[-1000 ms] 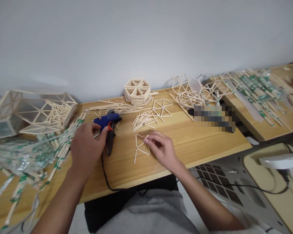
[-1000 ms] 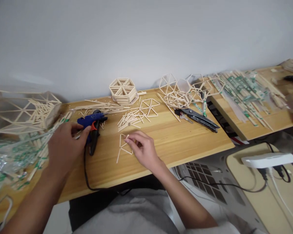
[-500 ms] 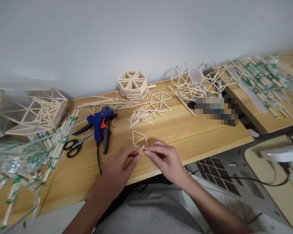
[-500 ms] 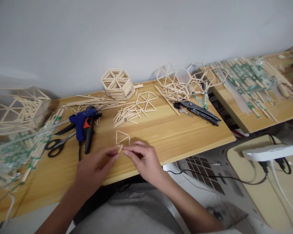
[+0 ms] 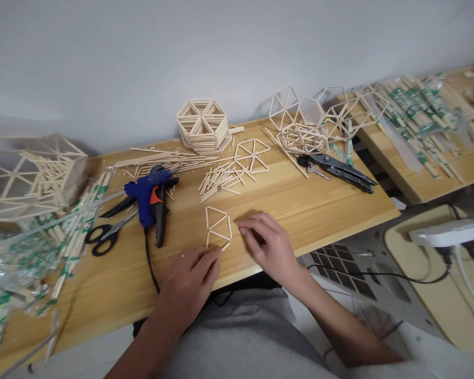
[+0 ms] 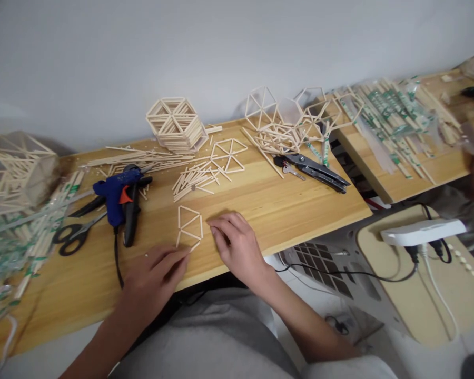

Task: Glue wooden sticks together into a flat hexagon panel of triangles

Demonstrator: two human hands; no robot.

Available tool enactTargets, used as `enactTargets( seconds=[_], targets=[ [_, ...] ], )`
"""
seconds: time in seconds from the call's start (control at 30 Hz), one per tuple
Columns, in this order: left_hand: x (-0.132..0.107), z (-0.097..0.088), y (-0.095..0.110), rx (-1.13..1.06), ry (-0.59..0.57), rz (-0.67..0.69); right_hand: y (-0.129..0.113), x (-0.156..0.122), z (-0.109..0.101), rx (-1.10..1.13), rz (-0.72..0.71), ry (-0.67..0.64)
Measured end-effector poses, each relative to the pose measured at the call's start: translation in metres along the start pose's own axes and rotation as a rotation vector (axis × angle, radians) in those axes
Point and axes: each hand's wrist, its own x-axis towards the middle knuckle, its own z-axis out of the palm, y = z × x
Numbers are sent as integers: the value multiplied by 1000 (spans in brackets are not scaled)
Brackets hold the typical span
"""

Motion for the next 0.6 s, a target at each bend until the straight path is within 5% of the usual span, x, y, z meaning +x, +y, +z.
enactTargets(
  seconds=[0.6],
  targets=[
    [5, 2, 4, 67, 4, -15, -2, 1, -3, 63, -78, -100]
  ],
)
